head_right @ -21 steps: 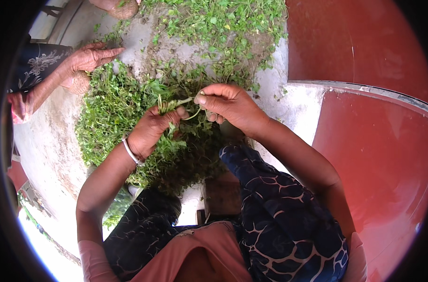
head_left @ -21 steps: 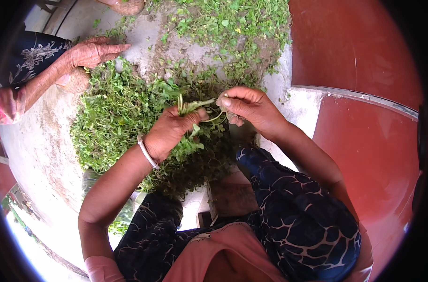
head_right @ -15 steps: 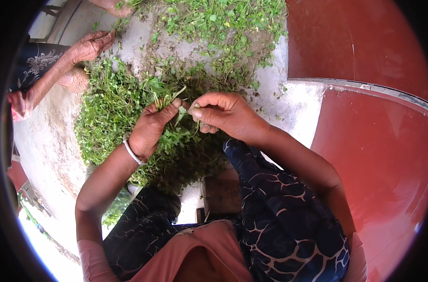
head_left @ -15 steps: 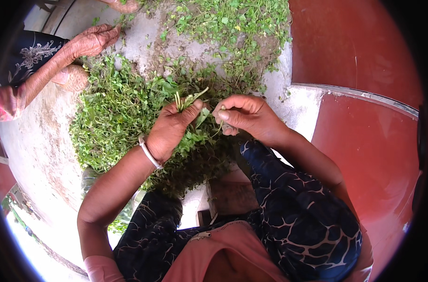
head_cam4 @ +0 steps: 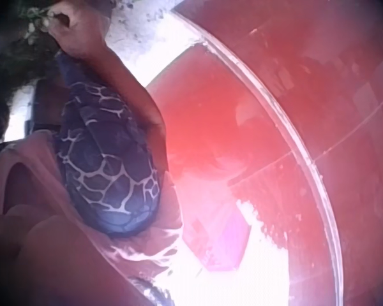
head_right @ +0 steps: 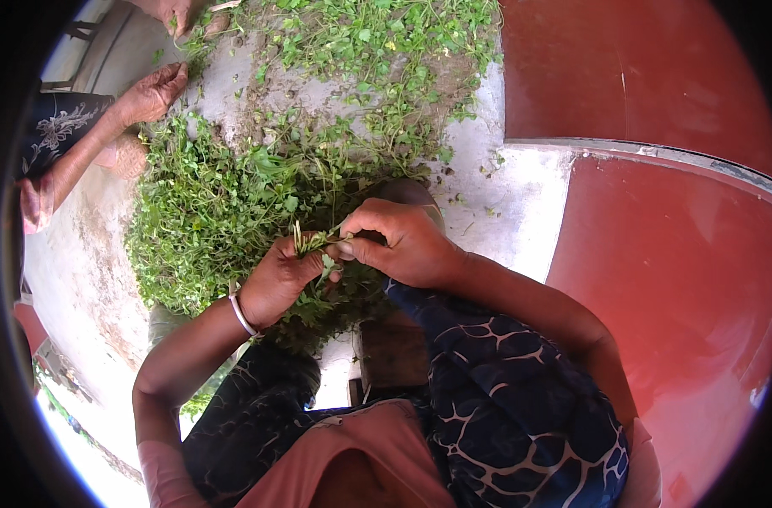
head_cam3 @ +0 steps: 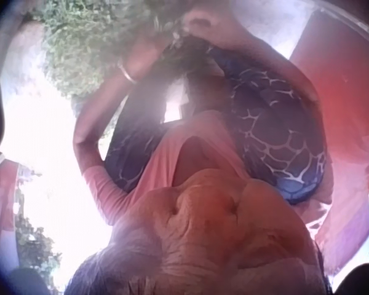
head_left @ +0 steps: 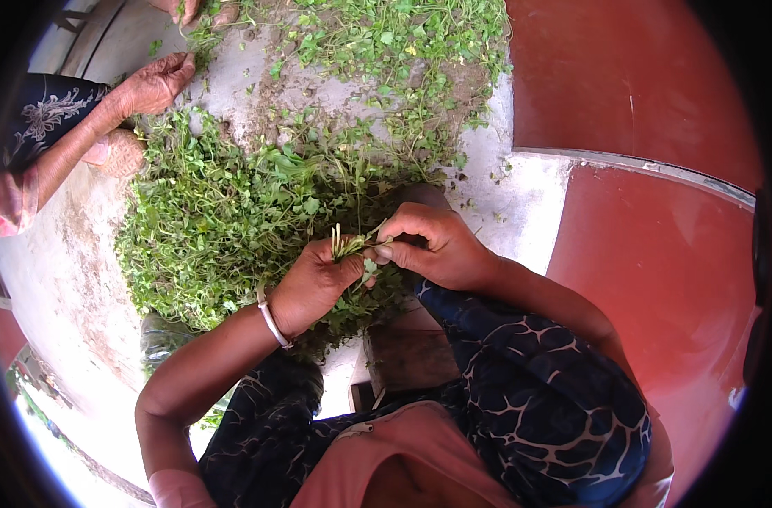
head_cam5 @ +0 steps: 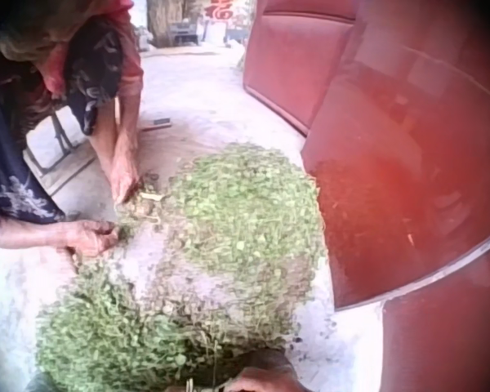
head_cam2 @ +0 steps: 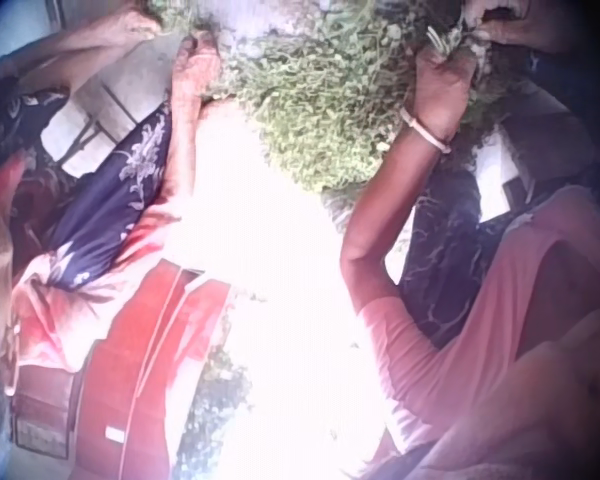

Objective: The person sits on the floor and sorts through a large pile of green leafy herbs, picking up bunches and separating leaves from stems by hand. They place the sorted leaves into a plastic bag while discarding the stems onto the floor.

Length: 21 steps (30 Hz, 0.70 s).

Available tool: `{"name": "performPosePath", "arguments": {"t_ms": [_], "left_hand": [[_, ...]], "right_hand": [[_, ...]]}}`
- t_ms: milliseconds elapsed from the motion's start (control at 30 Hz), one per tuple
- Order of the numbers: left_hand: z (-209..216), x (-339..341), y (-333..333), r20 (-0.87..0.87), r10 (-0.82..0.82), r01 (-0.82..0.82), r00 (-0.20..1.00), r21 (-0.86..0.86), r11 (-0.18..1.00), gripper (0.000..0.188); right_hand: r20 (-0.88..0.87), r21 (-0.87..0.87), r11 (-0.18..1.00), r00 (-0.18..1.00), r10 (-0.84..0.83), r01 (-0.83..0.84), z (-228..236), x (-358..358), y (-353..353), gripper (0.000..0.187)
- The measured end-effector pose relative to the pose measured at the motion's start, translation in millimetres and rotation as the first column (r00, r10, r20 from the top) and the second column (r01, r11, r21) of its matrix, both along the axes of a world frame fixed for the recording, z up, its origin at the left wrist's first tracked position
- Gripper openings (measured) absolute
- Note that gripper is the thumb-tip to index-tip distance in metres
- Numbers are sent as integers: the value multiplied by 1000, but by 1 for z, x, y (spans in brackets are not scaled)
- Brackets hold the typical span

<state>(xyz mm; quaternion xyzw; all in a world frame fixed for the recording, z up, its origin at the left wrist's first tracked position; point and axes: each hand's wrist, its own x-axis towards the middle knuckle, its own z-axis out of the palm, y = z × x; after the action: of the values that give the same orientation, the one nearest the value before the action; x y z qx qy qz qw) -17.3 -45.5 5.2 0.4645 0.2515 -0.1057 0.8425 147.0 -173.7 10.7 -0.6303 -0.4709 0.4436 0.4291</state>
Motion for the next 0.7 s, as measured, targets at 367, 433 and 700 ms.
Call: {"name": "performPosePath", "arguments": {"t_ms": [367,433,700], "left_hand": [[19,-12,10,-144,144,-122,979,148,981,16],[26,-17,14,-159,101,-90,982,77,993,22],[31,-26,11,-87,8,-3,996,55,998,22]], "right_hand": [[194,-107,913,892,407,-394,29,4,3,14],[361,-174,904,829,428,-391,14,3,-4,21],[591,4,946,764,260,-324,-11,-12,25,37]]}}
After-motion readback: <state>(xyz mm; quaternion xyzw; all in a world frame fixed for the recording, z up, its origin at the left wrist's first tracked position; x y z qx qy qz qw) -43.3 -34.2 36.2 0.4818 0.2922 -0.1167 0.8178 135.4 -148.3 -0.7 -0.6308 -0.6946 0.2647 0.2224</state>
